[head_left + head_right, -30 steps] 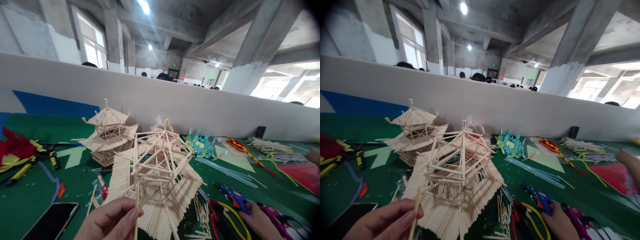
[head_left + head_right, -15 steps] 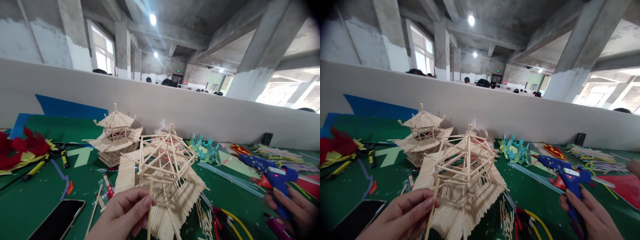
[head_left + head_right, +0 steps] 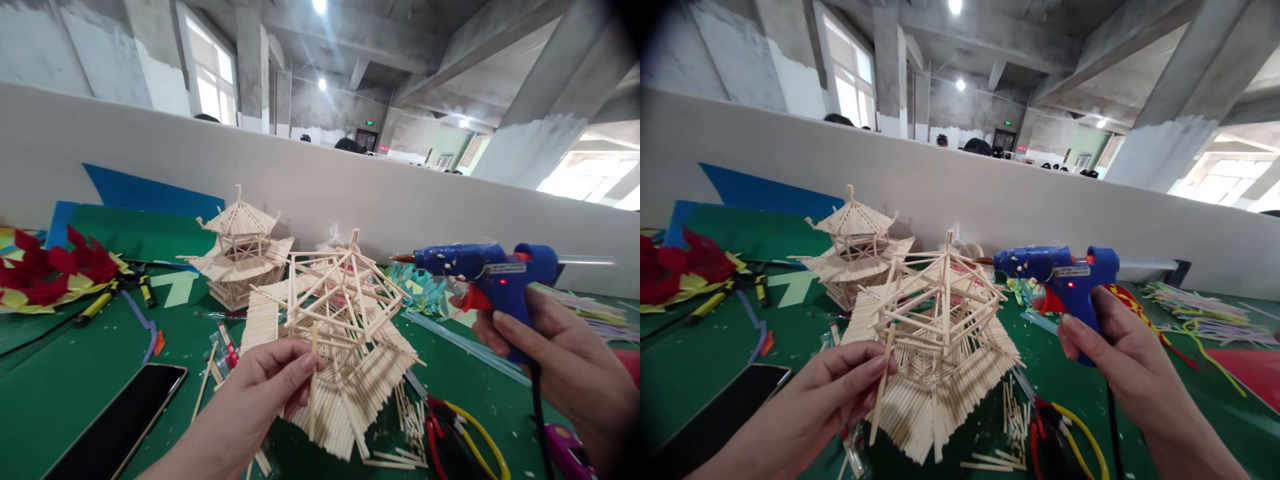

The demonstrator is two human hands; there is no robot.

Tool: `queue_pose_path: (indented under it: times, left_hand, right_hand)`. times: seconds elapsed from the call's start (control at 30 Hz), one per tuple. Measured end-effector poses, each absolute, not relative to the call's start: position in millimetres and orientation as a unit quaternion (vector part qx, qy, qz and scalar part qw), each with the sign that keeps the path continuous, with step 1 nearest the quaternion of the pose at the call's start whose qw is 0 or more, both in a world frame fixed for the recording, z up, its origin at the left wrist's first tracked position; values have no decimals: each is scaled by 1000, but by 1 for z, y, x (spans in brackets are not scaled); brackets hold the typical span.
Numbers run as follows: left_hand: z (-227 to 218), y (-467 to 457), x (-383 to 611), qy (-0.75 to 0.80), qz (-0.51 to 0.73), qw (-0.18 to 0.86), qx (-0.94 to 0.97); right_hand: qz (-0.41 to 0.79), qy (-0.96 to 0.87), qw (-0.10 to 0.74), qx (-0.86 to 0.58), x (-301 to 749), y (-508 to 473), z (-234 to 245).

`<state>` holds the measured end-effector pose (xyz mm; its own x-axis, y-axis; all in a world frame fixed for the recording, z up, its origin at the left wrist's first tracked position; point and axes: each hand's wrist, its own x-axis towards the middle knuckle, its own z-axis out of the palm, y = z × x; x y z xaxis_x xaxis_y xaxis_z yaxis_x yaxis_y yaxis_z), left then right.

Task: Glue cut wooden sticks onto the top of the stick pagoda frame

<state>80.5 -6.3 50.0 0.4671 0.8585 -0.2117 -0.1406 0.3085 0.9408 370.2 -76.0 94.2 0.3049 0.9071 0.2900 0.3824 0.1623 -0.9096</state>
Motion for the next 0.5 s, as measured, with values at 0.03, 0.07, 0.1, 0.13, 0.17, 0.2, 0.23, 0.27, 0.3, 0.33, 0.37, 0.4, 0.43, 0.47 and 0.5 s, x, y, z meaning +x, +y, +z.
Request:
queue_pose_path:
  times: [0.03,0.07,0.1,0.13,0.17,0.2,0.23,0.27,0.3,0.33,0.37,0.4,0.43,0.47,0.5]
  left_hand:
    - [50,-5,81,387,351,706,479]
    - [50,-5,81,394,352,698,484]
    - [50,-4,81,399,354,690,489]
    - [50,-4,80,402,355,684,494]
    - [51,-4,80,404,355,680,498]
    - [51,-4,80,405,355,677,501]
    - [51,-4,80,405,354,676,504]
    - [51,-5,80,405,354,675,506]
    - [52,-5,80,404,353,675,506]
    - [52,-6,80,404,352,676,506]
    - [53,-7,81,403,352,678,505]
    - [54,-8,82,401,352,680,503]
    - [54,-9,83,401,351,683,500]
    - [55,-11,84,401,351,686,494]
    - [55,-13,85,400,355,689,489]
  right_hand:
    - [245,-540,540,-598,369,-75,94]
    - [243,-541,541,-596,368,-74,94]
    - [240,-545,540,-595,365,-72,94]
    - [238,-550,537,-594,363,-71,94]
    - [238,-556,532,-592,360,-71,94]
    - [243,-563,523,-592,358,-70,94]
    - [250,-569,514,-591,356,-69,93]
    - [255,-574,507,-590,355,-69,93]
    - [260,-580,499,-589,355,-69,92]
    - [261,-586,496,-585,355,-68,91]
    - [262,-591,493,-583,355,-68,89]
    - [263,-595,488,-581,356,-68,88]
    - [262,-599,485,-581,357,-67,87]
    - [259,-601,483,-582,358,-66,85]
    - [255,-601,484,-582,358,-66,84]
